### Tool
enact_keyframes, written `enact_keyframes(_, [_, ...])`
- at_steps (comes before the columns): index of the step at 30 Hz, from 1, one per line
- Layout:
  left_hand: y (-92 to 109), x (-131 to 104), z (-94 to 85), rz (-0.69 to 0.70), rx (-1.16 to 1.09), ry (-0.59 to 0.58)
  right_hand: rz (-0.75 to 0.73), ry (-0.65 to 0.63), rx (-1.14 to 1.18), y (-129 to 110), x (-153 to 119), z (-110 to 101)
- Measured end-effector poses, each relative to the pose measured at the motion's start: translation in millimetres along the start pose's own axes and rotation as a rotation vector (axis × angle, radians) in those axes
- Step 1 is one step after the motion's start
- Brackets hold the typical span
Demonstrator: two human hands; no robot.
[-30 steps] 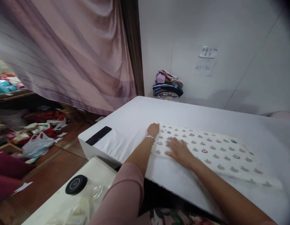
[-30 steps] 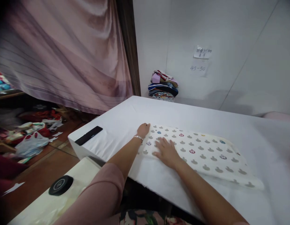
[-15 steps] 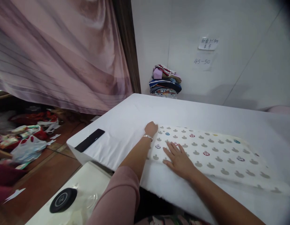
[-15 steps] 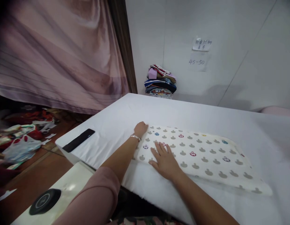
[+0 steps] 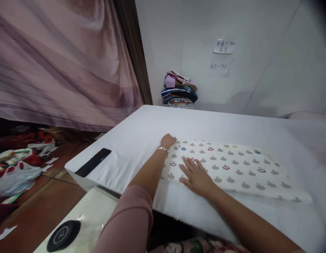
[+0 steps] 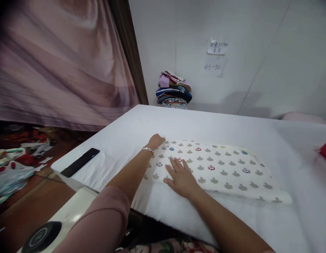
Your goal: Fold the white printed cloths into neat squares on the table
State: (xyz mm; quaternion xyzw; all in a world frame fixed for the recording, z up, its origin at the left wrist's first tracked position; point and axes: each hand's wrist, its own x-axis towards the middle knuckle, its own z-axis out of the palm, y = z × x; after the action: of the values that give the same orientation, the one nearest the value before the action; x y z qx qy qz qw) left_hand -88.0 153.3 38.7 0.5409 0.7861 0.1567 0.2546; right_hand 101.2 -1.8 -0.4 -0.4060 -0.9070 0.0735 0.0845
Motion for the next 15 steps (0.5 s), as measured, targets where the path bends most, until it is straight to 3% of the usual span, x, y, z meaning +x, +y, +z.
enact_keyframes(6, [-6, 11, -2.2, -0.065, -0.086, -0.082, -0.005, 0.028, -0.003, 0, -1, -2])
enact_keyframes(15, [-14, 12, 6.3, -0.006, -0.008, 0.101, -0.003, 0.023, 0.010, 0, 0, -2])
